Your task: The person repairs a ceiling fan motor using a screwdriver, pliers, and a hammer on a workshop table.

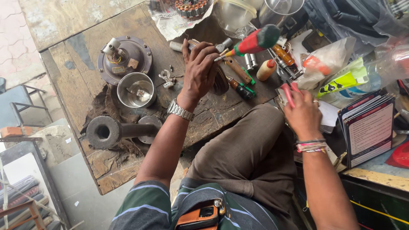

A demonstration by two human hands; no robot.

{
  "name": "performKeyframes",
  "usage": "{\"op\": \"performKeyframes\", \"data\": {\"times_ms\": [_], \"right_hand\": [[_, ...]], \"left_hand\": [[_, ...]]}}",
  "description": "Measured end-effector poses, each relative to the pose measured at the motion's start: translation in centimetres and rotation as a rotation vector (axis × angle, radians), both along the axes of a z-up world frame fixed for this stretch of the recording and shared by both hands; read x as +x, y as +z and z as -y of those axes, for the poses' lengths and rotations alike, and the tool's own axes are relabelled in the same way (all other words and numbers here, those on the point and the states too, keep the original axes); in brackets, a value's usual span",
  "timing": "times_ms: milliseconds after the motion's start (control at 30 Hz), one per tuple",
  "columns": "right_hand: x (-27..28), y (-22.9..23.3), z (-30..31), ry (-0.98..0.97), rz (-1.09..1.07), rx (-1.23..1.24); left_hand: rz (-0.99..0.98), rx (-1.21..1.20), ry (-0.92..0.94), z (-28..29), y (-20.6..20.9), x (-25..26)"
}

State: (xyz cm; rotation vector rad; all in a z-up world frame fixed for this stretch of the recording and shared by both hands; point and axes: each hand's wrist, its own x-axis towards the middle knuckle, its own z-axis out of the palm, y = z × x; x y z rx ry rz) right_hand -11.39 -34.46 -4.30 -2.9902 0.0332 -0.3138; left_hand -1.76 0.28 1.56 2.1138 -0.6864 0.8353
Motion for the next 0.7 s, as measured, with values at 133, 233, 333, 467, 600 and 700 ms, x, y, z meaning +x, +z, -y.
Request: {"op": "performKeyframes", "data": {"times_ms": [133, 233, 333, 467, 600, 700], "right_hand": [[-2.0, 5.1, 0.7, -0.069, -0.009, 0.275], [-4.7, 11.0, -0.5, 0.111, 0.309, 0.489], [-7.0, 17.4, -3.2, 0.322, 0.578, 0.381], [-7.3, 24.1, -7.1, 0.594, 0.611, 0.492], [-6.9, 26.3, -10.0, 0.693, 0.577, 0.519], [-6.0, 28.0, -9.8, 0.730, 0.463, 0.390]], "left_hand": [[-0.005, -0.002, -0.009, 0.0, 0.0, 0.2], [0.007, -0.007, 0.010, 0.1, -0.5, 0.3], [0.004, 0.003, 0.009, 0.5, -0.8, 0.5], [-0.018, -0.005, 0.008, 0.3, -0.1, 0.4], [-0.018, -0.004, 0.019, 0.1, -0.2, 0.2], [-0.019, -0.015, 0.027, 0.1, -0.4, 0.1]]}}
